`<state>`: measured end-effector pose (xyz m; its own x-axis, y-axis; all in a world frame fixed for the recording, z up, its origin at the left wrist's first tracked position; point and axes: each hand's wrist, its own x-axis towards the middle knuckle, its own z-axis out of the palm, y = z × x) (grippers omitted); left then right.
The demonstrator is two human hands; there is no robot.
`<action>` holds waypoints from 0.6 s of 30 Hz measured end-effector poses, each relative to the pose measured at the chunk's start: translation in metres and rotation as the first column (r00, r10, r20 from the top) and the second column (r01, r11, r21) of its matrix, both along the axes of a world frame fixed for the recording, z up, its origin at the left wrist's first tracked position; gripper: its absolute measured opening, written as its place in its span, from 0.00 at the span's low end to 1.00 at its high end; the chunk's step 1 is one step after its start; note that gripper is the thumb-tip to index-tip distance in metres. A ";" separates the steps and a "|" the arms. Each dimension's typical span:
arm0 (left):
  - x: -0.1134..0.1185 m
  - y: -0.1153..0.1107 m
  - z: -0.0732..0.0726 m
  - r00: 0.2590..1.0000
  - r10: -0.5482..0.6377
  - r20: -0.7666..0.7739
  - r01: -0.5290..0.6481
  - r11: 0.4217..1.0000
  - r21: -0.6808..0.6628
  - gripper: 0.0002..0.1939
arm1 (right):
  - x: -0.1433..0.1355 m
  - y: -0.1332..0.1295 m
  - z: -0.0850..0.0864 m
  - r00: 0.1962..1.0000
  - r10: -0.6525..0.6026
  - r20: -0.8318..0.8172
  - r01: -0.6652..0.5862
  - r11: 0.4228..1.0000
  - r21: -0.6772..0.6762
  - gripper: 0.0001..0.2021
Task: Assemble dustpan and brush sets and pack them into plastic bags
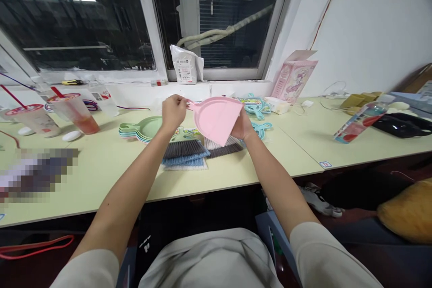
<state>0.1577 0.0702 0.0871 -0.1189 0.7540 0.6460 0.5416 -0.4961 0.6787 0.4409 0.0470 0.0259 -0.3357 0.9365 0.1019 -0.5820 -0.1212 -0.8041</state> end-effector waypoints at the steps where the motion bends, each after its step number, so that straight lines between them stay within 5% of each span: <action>1: 0.013 0.006 -0.001 1.000 -0.012 -0.023 0.012 1.000 -0.026 0.08 | 0.004 -0.003 0.002 0.999 -0.025 -0.035 0.026 1.000 0.010 0.31; 5: 0.044 0.025 -0.002 0.996 0.015 -0.086 -0.024 0.994 -0.104 0.08 | 0.017 -0.007 0.008 0.993 -0.081 -0.080 0.083 0.996 0.013 0.28; 8: 0.051 0.032 -0.002 0.990 0.047 -0.129 -0.057 0.995 -0.078 0.08 | 0.016 0.002 0.004 0.994 -0.107 -0.017 0.105 0.992 -0.076 0.16; 13: 0.059 0.027 -0.014 0.967 0.118 -0.227 -0.142 0.985 -0.094 0.17 | 0.011 0.022 -0.005 0.955 -0.273 -0.116 0.252 0.952 -0.172 0.15; 18: 0.070 0.012 -0.043 0.743 -0.096 -0.662 -0.177 0.926 -0.333 0.15 | 0.018 0.025 -0.001 0.846 -0.481 -0.229 0.438 0.873 -0.213 0.11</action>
